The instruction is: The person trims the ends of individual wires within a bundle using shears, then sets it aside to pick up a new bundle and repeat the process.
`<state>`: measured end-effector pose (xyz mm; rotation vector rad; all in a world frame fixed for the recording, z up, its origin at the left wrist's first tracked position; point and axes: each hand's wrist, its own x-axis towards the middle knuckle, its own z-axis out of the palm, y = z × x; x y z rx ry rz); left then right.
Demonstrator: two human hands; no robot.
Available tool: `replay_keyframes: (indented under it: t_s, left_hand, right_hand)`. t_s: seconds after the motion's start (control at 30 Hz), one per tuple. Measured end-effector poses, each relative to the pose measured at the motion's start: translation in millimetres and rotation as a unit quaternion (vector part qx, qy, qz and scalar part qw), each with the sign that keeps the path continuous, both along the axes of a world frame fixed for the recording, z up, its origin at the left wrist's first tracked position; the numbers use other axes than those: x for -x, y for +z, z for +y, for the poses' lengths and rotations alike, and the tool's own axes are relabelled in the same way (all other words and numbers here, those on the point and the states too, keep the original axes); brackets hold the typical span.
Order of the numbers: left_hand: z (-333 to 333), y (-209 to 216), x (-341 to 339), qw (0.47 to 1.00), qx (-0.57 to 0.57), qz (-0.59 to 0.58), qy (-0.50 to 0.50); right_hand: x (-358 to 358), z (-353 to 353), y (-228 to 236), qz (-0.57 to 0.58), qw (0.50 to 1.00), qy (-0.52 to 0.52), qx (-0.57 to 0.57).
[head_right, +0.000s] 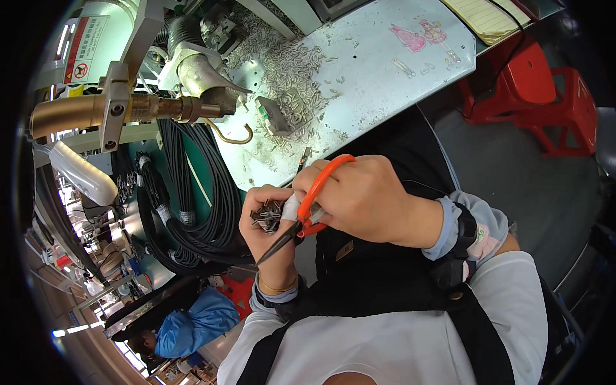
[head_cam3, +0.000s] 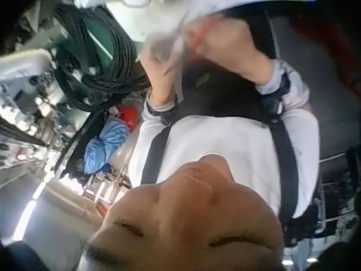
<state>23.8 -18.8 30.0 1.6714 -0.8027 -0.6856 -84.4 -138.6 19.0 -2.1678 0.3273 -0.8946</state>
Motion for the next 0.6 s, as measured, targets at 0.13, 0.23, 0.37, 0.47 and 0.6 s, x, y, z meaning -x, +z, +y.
replay_keyframes:
  t_s: [0.13, 0.23, 0.37, 0.47, 0.6]
  left_hand:
    - [-2, 1, 3, 0.982, 0.007, -0.187, -0.024]
    - [-6, 4, 4, 0.945, 0.035, -0.324, -0.038]
    - [-5, 7, 3, 0.99, -0.05, 0.101, 0.079]
    - [-2, 6, -6, 0.948, -0.038, 0.306, 0.072]
    - [-4, 8, -3, 0.961, -0.013, 0.268, 0.075]
  right_hand:
    - [0, 4, -11, 0.022, 0.983, 0.025, -0.179]
    - [-2, 2, -8, 0.055, 0.891, 0.053, -0.447]
    - [-2, -2, 6, 0.014, 0.762, 0.107, -0.639]
    - [-2, 4, 2, -0.011, 0.757, 0.108, -0.644]
    - [-4, 4, 8, -0.001, 0.755, 0.094, -0.649]
